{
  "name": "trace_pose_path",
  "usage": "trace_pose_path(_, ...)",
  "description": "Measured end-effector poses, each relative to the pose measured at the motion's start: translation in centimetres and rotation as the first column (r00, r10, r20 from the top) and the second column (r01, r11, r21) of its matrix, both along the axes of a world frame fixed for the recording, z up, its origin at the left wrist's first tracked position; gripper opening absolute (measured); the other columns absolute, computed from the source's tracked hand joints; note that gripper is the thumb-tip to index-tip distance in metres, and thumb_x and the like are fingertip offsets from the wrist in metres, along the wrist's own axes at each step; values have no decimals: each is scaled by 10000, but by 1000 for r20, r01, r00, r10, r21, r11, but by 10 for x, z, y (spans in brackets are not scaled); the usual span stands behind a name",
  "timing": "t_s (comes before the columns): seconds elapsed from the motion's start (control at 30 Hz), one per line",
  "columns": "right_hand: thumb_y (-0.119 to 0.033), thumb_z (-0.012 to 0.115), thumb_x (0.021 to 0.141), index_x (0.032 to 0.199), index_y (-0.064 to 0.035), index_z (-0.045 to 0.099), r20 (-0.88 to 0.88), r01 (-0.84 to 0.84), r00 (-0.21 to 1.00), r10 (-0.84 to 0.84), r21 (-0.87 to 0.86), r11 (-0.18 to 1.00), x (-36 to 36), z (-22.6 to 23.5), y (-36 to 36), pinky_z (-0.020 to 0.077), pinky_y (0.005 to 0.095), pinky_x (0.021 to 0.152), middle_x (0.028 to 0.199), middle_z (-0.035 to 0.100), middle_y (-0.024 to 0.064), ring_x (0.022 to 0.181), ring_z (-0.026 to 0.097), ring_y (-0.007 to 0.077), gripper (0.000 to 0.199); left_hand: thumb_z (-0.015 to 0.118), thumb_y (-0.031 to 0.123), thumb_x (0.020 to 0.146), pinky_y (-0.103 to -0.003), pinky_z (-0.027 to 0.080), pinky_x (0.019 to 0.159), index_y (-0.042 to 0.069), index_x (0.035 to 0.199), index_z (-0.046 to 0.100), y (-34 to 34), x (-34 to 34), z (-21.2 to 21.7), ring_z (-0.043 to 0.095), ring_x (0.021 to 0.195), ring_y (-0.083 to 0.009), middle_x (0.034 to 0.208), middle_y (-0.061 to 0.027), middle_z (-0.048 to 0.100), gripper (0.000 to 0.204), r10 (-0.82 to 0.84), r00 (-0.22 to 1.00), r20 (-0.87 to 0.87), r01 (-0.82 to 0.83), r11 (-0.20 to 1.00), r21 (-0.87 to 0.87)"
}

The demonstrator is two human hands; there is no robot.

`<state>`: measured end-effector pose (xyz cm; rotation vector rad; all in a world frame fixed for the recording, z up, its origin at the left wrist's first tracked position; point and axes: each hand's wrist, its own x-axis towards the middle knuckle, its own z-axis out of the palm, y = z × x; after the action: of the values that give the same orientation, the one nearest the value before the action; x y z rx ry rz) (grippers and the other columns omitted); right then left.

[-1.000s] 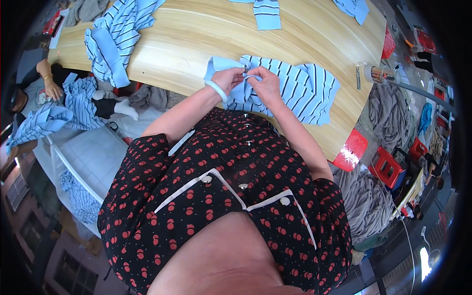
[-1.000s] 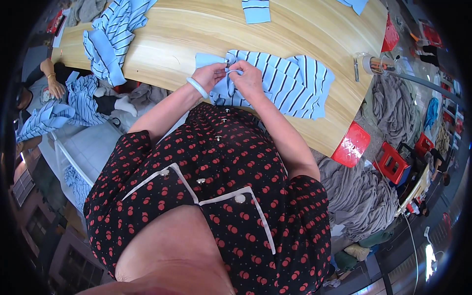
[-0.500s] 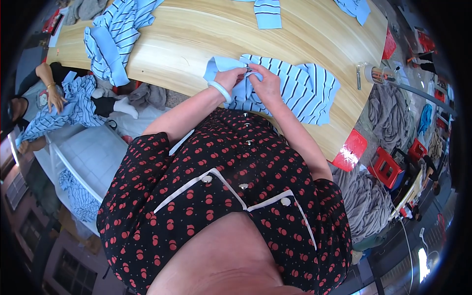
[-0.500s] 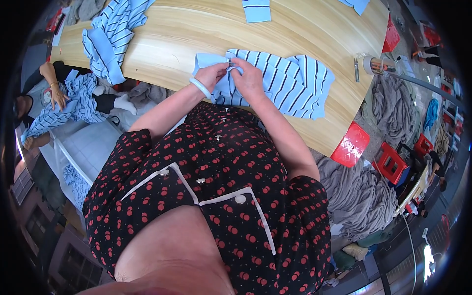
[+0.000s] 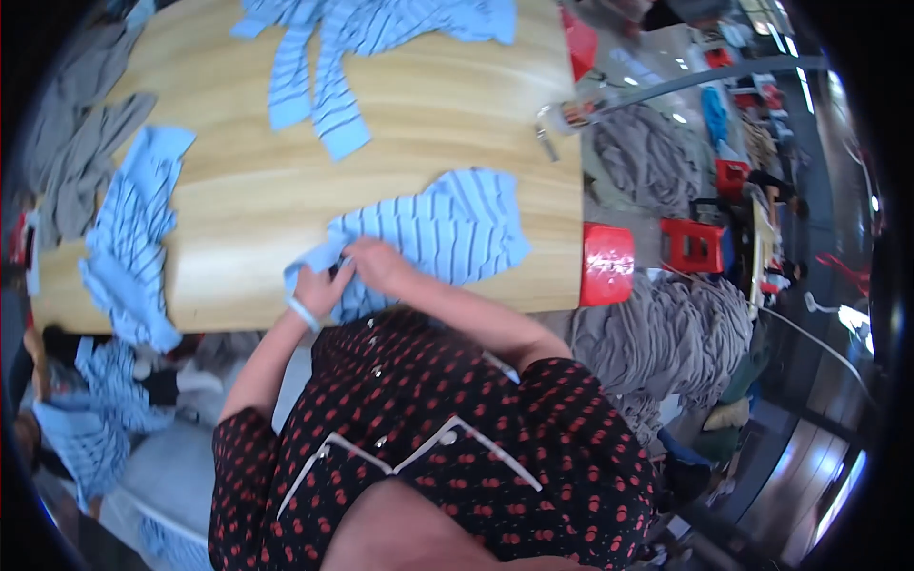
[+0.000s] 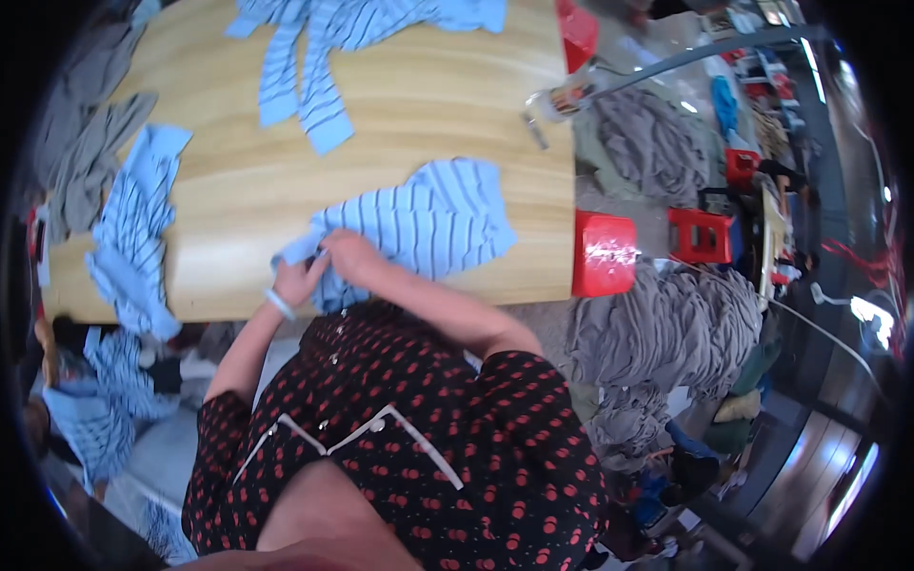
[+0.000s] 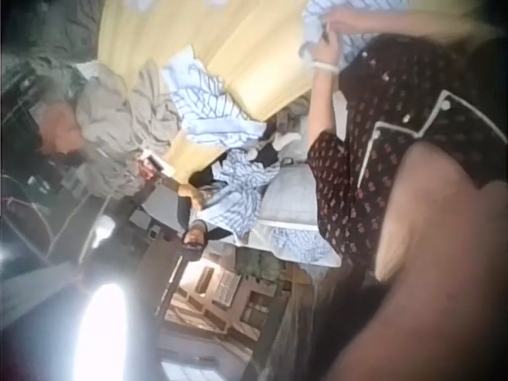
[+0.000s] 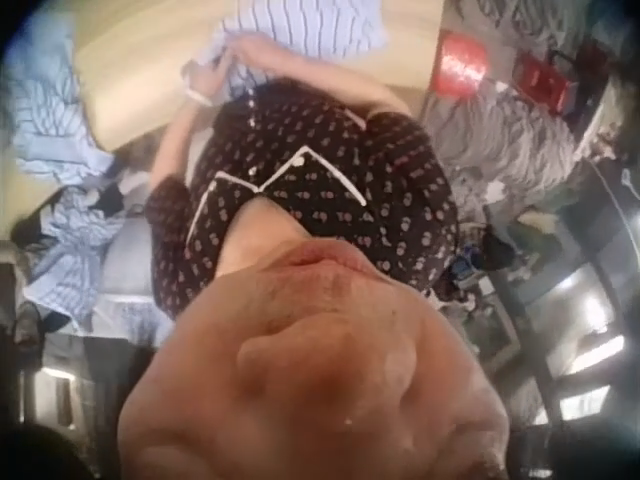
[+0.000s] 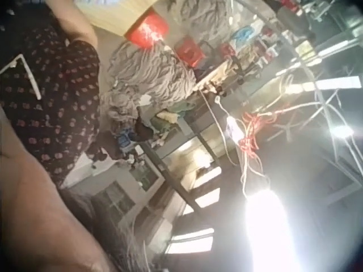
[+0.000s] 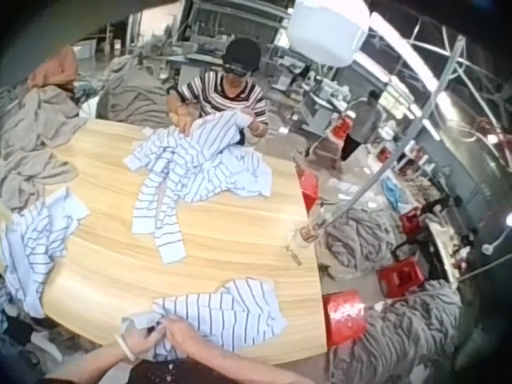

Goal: Fold striped shirts and stack them neatly on the work table.

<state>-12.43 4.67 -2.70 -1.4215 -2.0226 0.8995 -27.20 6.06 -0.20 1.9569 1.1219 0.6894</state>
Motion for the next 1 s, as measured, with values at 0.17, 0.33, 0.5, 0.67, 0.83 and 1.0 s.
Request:
trace_pose_path(0.17, -50, 465, 701, 681, -1, 507, 46, -37, 998, 35, 25, 999, 2, 14, -4, 403, 386, 620, 702, 491, 166, 702, 492, 316, 68, 455, 189, 786, -441, 418, 585, 30, 905, 502, -7, 1, -17, 526, 678, -380, 777, -210, 539, 204, 14, 982, -186, -18, 1000, -21)
trace_pose_path(0.33, -66, 484, 714, 762, -4, 507, 73, -61, 996, 59, 20, 998, 1, 13, -6, 404, 380, 650, 740, 491, 156, 745, 481, 317, 82, 449, 179, 784, -437, 420, 574, 23, 880, 495, -7, 0, -8, 525, 674, -379, 756, -224, 532, 189, 1, 962, -274, -2, 1000, -3)
trace_pose_path(0.5, -58, 480, 718, 772, 0, 495, 50, -94, 994, 93, 2, 996, -1, 17, -3, 395, 384, 651, 747, 482, 156, 746, 479, 317, 81, 454, 163, 767, -434, 423, 567, 14, 873, 486, -1, -8, -8, 529, 658, -371, 738, -229, 530, 186, -49, 969, -243, 69, 995, 75)
trace_pose_path(0.67, -45, 465, 708, 767, 3, 479, 75, -99, 992, 102, -37, 994, -2, 19, 2, 394, 394, 675, 778, 483, 160, 777, 484, 325, 76, 476, 145, 747, -430, 425, 598, 26, 945, 478, 0, -10, -19, 528, 692, -370, 788, -217, 532, 232, -54, 953, -298, 50, 999, -20)
trace_pose_path(0.83, -15, 455, 703, 808, 2, 482, 56, -100, 993, 99, 15, 995, -3, 17, -2, 396, 379, 640, 761, 473, 161, 741, 475, 319, 110, 467, 138, 748, -436, 424, 589, 30, 939, 484, -4, -10, -22, 525, 672, -375, 781, -216, 532, 219, -20, 949, -314, 18, 1000, -11)
trace_pose_path(1.0, -21, 426, 700, 806, 3, 483, 31, -109, 993, 110, -49, 993, -13, 27, -4, 395, 396, 666, 776, 482, 176, 760, 474, 332, 123, 456, 131, 752, -444, 418, 605, 28, 926, 496, -11, -18, -16, 521, 689, -374, 808, -199, 537, 206, 11, 946, -325, -44, 995, -95)
